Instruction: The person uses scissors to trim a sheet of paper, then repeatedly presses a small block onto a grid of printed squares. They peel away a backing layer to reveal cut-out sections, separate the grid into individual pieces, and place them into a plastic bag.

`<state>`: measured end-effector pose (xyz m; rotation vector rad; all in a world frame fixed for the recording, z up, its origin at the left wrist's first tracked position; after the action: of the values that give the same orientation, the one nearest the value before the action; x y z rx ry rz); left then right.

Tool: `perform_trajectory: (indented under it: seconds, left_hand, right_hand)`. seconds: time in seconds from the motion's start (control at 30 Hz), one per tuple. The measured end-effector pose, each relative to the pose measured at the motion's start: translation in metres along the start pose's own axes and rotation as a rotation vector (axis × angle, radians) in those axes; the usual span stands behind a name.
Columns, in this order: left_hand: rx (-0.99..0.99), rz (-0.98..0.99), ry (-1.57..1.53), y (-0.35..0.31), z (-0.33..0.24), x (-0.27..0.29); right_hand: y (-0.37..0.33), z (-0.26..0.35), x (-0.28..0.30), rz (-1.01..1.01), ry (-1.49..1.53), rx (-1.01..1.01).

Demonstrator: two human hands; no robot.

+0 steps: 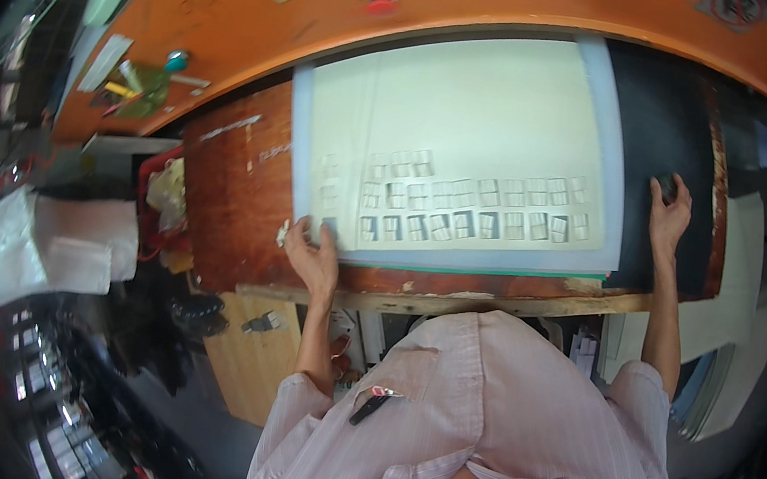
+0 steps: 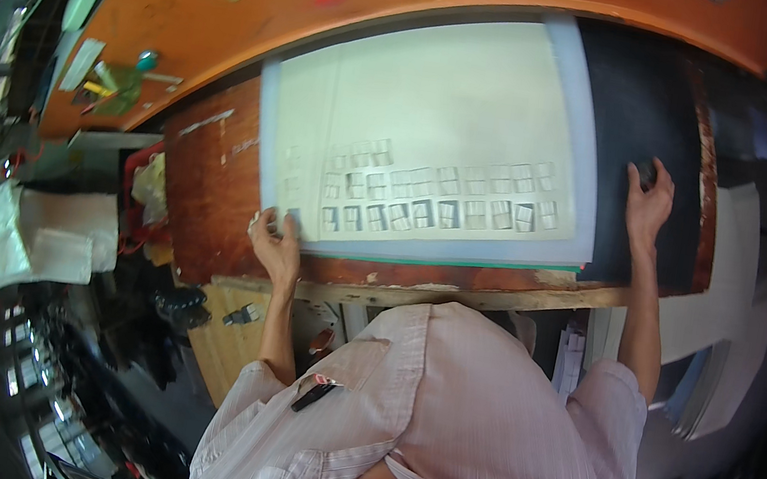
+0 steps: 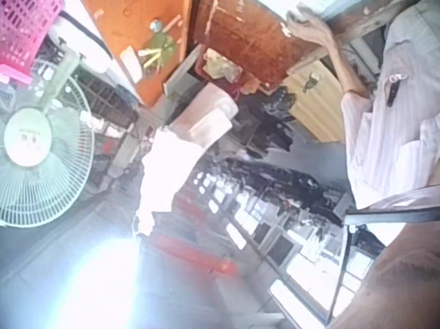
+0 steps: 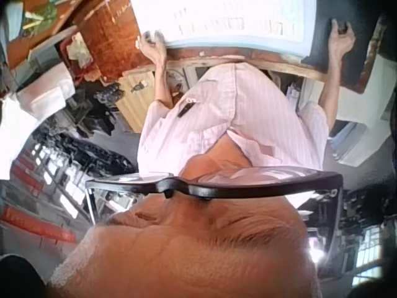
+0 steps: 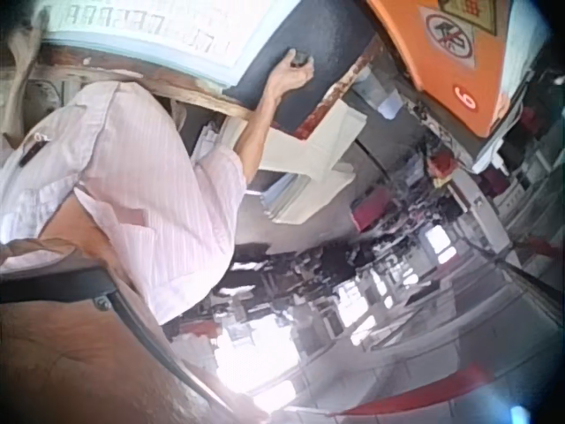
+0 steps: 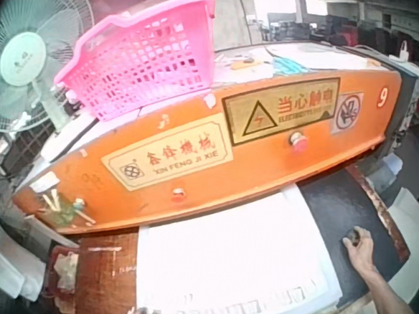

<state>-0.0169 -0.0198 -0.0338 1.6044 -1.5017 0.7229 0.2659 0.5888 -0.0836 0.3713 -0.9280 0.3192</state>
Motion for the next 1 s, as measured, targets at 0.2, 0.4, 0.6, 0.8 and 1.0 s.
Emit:
perform_trajectory:
  seconds: [0.2, 0.4, 0.6, 0.8, 1.0]
  left_hand:
    - [0.064, 0.128, -0.017, 0.016, 0.019, 0.002]
    - [0.103, 0.292, -0.044, 0.04, 0.02, 0.004]
    - [0.242, 0.614, -0.498, 0.067, -0.004, 0.026]
    - [0.202, 0.586, -0.576, 0.073, -0.02, 0.027]
    - [0.275, 0.538, -0.648, 0.061, -0.01, 0.017]
  right_hand:
    - [-0.02, 0.047, 0.016, -0.148, -0.114, 0.259]
    - [-0.146, 0.216, -0.058, 0.324, 0.591, 0.571]
    - [-0.248, 0.329, -0.091, 0.666, 0.584, 1.008]
    - [-0.256, 0.365, -0.089, 0.639, 0.614, 1.022]
    - [-0.26, 0.411, -0.118, 0.571, 0.581, 1.083]
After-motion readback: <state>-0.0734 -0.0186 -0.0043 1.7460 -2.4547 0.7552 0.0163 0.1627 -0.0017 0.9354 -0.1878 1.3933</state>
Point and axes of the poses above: each hand's wrist, its own y-axis towards the middle knuckle, its own x-axis out of the back of the hand, z = x × y, the point moved 5 cm from there along y, towards the middle knuckle
